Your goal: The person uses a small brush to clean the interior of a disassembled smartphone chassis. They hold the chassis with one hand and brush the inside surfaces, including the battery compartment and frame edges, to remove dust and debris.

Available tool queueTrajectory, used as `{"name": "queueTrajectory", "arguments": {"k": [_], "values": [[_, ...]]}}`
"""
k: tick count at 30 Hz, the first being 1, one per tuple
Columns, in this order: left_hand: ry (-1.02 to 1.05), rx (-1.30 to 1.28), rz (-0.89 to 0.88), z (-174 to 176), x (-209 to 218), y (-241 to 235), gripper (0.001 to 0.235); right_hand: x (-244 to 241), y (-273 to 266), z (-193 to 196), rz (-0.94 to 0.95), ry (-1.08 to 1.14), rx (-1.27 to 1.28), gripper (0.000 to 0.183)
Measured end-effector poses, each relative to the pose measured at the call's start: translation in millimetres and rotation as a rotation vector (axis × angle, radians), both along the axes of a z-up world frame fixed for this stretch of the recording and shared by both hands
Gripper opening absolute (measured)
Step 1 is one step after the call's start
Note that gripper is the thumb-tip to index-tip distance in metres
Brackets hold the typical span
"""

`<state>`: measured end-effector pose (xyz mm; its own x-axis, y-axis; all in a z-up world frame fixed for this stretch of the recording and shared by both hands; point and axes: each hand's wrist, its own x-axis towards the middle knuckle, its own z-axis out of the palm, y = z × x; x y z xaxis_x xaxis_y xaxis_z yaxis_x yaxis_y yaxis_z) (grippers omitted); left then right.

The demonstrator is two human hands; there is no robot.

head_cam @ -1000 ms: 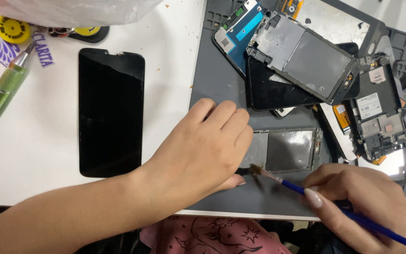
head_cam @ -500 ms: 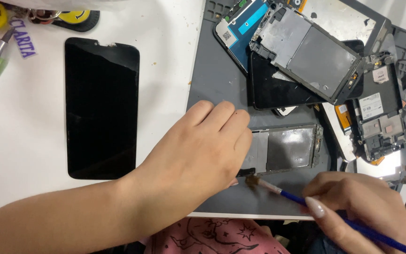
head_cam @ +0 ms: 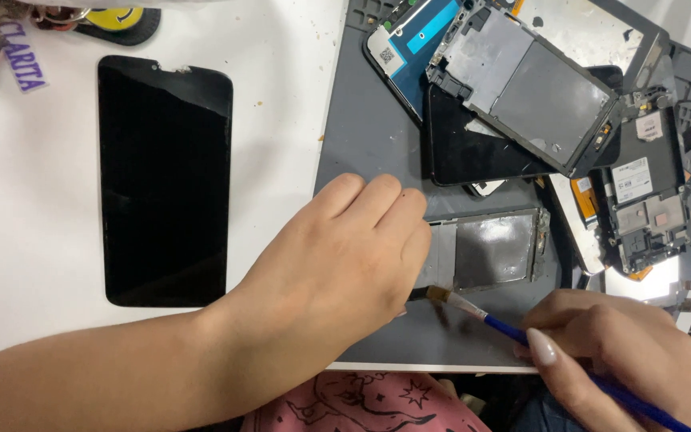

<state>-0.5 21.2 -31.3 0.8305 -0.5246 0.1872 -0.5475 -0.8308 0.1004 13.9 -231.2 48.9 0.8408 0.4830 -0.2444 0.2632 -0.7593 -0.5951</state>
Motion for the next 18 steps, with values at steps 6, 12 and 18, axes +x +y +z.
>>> {"name": "queueTrajectory", "arguments": {"k": [6, 12, 18], "values": [[0.049, 0.028, -0.038, 3, 0, 2, 0.016, -1, -3, -2, -0.031, 0.053, 0.019, 0.028], [0.065, 0.073, -0.055, 6, 0, 4, 0.017, 0, 8, 1, 0.025, 0.048, 0.121, 0.023], [0.041, 0.025, -0.029, 3, 0, 1, 0.022, 10, -10, -6, 0.139, 0.139, 0.073, 0.024]]}}
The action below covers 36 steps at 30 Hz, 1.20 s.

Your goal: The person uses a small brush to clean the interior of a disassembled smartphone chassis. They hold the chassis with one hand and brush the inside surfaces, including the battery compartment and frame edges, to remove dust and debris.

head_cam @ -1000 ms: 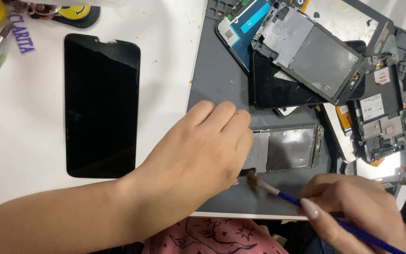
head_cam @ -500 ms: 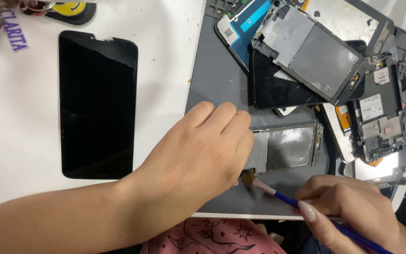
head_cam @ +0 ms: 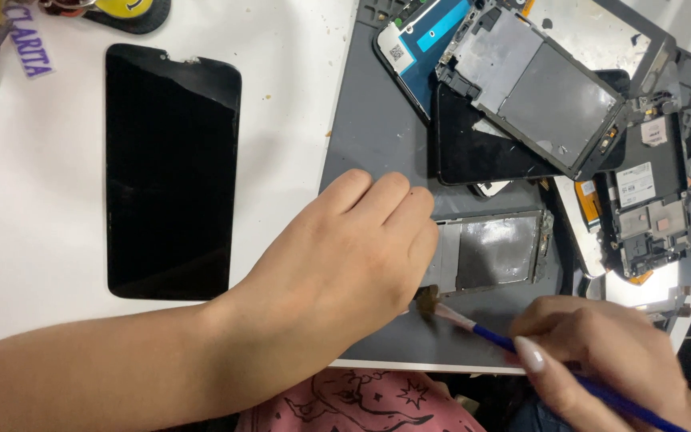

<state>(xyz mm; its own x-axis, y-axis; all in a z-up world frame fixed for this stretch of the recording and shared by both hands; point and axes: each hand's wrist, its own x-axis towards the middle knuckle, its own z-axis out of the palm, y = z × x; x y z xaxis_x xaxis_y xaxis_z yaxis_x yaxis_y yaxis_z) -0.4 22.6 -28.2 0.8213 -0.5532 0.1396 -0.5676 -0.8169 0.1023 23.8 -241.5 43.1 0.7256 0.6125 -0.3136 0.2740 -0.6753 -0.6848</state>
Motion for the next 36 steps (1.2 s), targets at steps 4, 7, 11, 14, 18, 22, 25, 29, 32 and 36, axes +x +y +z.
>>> {"name": "queueTrajectory", "arguments": {"k": [4, 7, 11, 14, 18, 22, 25, 29, 32, 36], "values": [[0.008, 0.039, -0.007, 2, 0, 1, 0.021, -10, 16, 10, -0.087, -0.054, 0.013, 0.025], [0.025, 0.033, -0.018, 3, -1, 2, 0.022, -8, 14, 7, -0.191, -0.138, -0.117, 0.027], [0.027, 0.037, -0.032, 4, 1, 3, 0.020, -5, 11, 5, -0.014, -0.038, 0.026, 0.024], [0.032, 0.041, -0.030, 4, 0, 2, 0.020, -6, 7, 9, -0.062, -0.089, -0.111, 0.027], [0.005, 0.024, 0.000, 2, 0, 1, 0.021, -9, 17, 10, -0.160, -0.109, -0.075, 0.026], [0.008, 0.026, -0.017, 2, 0, 2, 0.019, 2, 16, 9, -0.096, -0.027, -0.026, 0.025], [0.018, 0.018, -0.020, 2, 0, 2, 0.020, 4, 17, 11, -0.151, -0.023, -0.038, 0.030], [0.009, -0.007, -0.013, 1, 0, 2, 0.024, 1, 14, 15, -0.169, 0.000, -0.093, 0.026], [-0.001, -0.005, -0.008, 1, -1, 1, 0.025, 0, 12, 18, -0.217, -0.065, -0.104, 0.021], [0.014, 0.038, -0.020, 3, 0, 2, 0.018, -6, 19, 14, -0.114, -0.037, -0.090, 0.024]]}}
